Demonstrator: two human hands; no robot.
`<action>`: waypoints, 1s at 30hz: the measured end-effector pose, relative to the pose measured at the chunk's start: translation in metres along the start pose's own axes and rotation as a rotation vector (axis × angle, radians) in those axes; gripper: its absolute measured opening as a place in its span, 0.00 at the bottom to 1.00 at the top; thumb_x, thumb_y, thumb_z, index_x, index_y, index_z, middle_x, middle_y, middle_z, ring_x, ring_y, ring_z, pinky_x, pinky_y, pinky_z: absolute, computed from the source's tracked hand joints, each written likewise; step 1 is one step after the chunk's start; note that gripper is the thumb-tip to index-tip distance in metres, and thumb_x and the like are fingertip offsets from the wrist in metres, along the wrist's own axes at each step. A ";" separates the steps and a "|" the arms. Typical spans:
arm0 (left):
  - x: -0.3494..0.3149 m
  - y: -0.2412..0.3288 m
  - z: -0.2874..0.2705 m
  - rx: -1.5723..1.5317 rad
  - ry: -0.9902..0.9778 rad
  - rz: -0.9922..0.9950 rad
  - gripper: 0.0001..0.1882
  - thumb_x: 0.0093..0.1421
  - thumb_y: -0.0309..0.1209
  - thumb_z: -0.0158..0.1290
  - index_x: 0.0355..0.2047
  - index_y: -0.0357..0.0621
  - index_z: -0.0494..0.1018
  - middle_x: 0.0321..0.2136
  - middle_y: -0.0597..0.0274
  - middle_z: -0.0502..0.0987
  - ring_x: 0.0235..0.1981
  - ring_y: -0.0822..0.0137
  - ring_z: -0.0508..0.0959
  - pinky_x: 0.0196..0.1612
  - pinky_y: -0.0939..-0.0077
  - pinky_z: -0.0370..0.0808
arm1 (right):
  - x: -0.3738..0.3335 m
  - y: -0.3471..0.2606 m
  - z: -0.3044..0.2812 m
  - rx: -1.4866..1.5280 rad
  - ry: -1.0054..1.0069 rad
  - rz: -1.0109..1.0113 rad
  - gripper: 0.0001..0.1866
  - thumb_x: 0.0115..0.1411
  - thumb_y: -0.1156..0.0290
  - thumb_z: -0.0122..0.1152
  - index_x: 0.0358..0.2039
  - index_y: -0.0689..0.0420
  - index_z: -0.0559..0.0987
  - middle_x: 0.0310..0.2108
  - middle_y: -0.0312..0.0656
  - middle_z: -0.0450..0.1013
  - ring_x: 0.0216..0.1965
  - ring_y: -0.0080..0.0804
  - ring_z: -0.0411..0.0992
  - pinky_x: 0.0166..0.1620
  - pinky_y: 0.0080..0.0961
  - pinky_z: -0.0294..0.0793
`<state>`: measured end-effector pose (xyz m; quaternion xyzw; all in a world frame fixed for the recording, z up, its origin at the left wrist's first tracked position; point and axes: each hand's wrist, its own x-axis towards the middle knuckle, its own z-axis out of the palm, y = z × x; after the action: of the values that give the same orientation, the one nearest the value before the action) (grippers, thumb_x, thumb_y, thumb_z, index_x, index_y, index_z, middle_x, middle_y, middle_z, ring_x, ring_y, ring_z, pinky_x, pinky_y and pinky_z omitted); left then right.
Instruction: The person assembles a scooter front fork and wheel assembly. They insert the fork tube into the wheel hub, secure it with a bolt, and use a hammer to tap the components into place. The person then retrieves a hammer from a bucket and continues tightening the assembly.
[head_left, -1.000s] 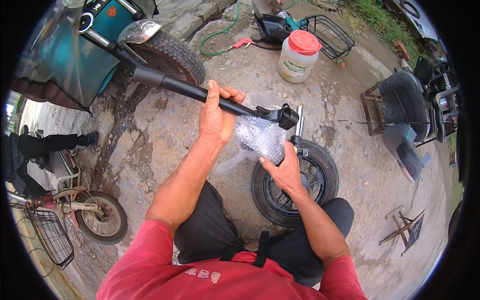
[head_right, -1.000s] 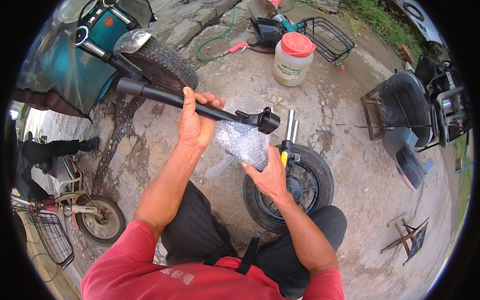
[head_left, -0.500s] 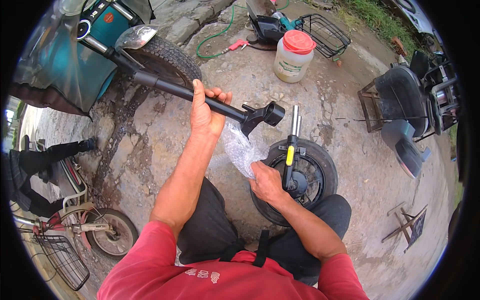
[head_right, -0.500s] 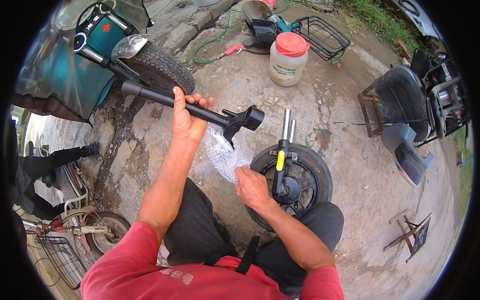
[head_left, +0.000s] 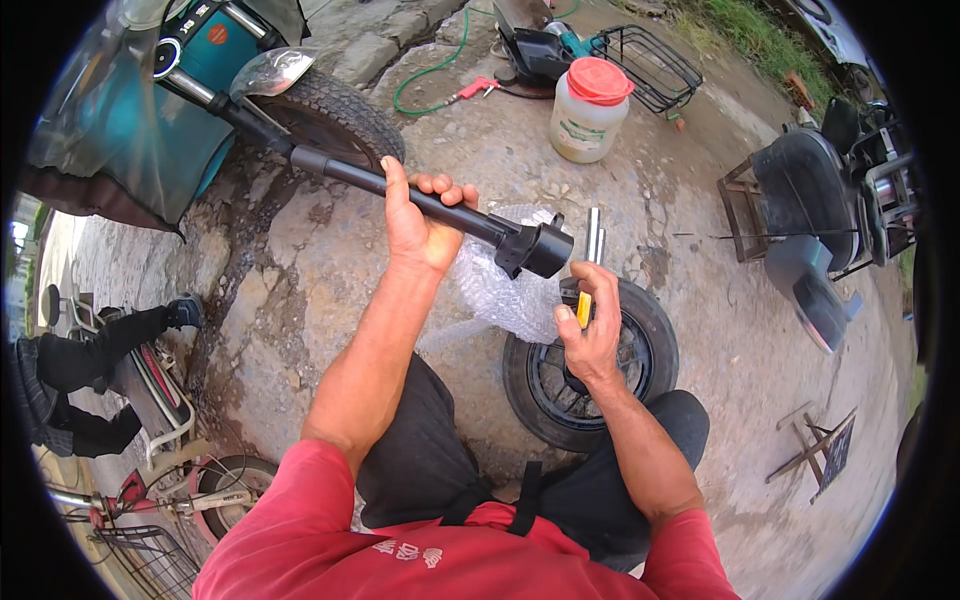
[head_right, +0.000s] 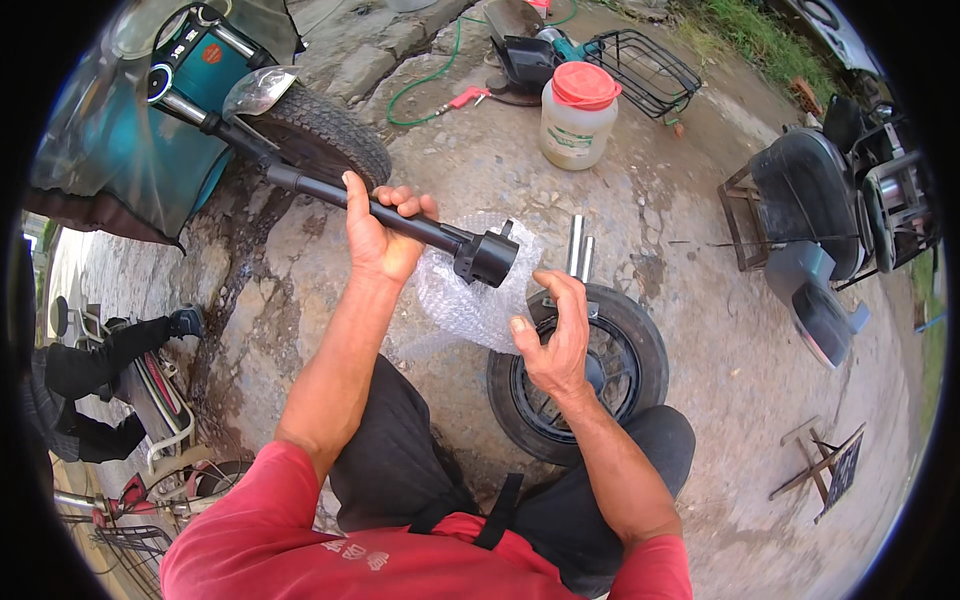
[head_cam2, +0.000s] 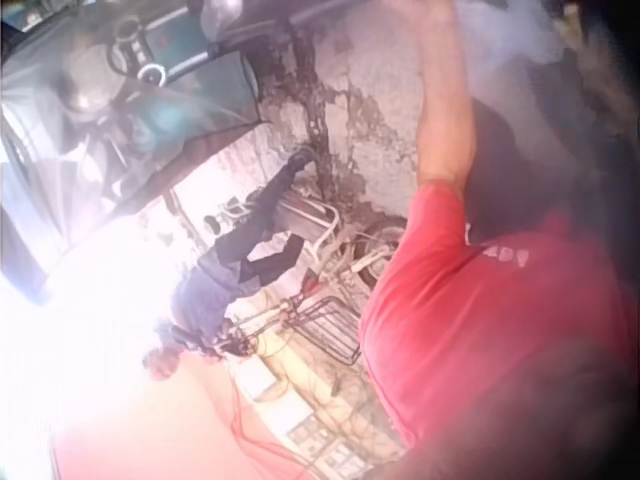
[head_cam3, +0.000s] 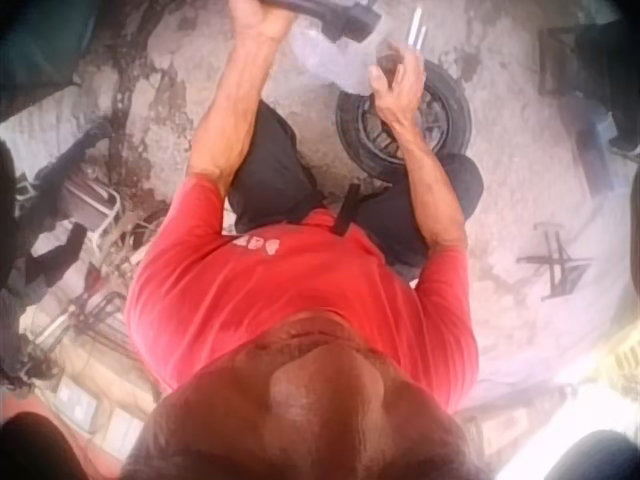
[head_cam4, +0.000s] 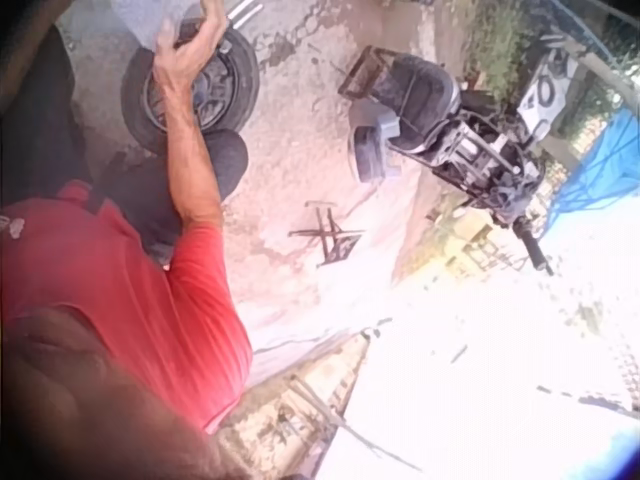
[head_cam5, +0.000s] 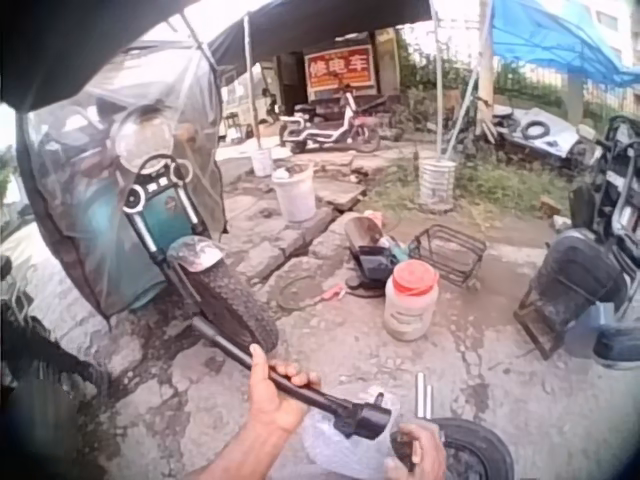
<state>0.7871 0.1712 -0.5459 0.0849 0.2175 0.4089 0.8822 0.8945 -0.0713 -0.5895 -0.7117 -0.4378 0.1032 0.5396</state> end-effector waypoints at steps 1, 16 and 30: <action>-0.003 -0.002 0.000 0.014 -0.026 -0.007 0.31 0.64 0.64 0.51 0.22 0.49 0.64 0.21 0.67 0.65 0.22 0.68 0.67 0.43 0.61 0.76 | 0.001 -0.007 0.000 -0.019 -0.018 -0.012 0.37 0.55 0.54 0.68 0.58 0.64 0.70 0.55 0.53 0.67 0.56 0.47 0.68 0.57 0.39 0.69; 0.000 -0.006 -0.006 -0.073 -0.091 -0.146 0.32 0.61 0.63 0.54 0.22 0.48 0.63 0.20 0.66 0.65 0.22 0.69 0.67 0.40 0.64 0.76 | -0.018 0.011 0.027 -0.064 -0.429 0.200 0.16 0.55 0.66 0.69 0.39 0.64 0.80 0.36 0.52 0.76 0.37 0.52 0.77 0.40 0.40 0.76; 0.009 -0.039 -0.013 0.015 0.236 0.020 0.30 0.63 0.59 0.57 0.21 0.48 0.63 0.21 0.63 0.70 0.24 0.65 0.70 0.53 0.47 0.77 | -0.025 -0.034 0.044 -0.096 -0.236 0.080 0.10 0.56 0.74 0.63 0.38 0.62 0.79 0.36 0.51 0.73 0.38 0.56 0.75 0.40 0.46 0.75</action>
<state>0.8131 0.1518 -0.5735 0.0451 0.3223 0.4233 0.8455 0.8351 -0.0586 -0.5864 -0.7366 -0.4739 0.1865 0.4451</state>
